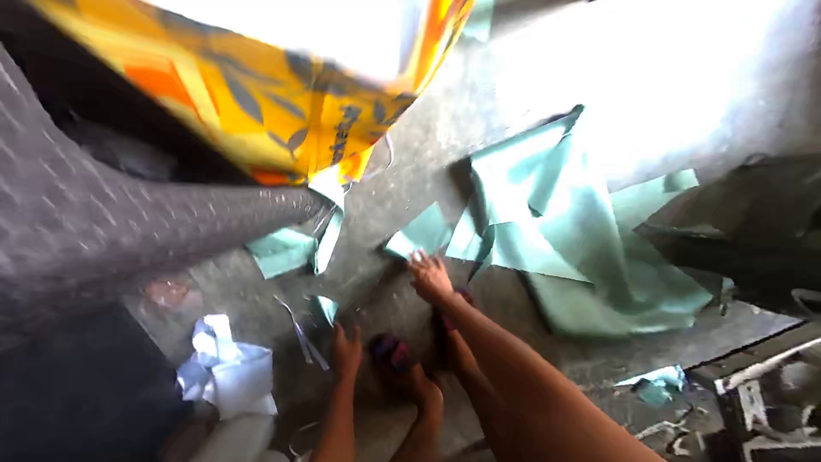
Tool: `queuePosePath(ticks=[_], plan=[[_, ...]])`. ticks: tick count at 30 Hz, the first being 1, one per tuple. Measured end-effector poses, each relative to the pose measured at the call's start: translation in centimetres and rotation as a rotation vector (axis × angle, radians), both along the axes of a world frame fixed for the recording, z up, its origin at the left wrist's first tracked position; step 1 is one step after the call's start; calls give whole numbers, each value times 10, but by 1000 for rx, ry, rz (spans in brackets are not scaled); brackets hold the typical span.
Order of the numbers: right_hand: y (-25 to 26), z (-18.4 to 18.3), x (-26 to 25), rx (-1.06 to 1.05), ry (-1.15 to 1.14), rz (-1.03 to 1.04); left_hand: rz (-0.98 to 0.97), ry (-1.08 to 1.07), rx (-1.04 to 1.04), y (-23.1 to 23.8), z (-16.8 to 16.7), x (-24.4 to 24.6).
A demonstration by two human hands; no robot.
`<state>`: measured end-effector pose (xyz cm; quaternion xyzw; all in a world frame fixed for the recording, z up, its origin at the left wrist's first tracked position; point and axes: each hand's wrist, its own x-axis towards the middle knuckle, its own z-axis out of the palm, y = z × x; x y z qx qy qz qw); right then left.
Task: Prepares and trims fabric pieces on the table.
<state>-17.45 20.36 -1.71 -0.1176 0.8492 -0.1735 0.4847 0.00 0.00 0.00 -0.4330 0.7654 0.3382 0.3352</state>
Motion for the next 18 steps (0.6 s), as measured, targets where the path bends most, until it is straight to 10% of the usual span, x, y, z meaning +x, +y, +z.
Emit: queuePosePath(ticks=[6,18], plan=[[34,185,54,-96,-120,-562,39,202,-137,23,173,-15],[299,541,254,201,11,-1760,-412,166,-59,74,521,-53]])
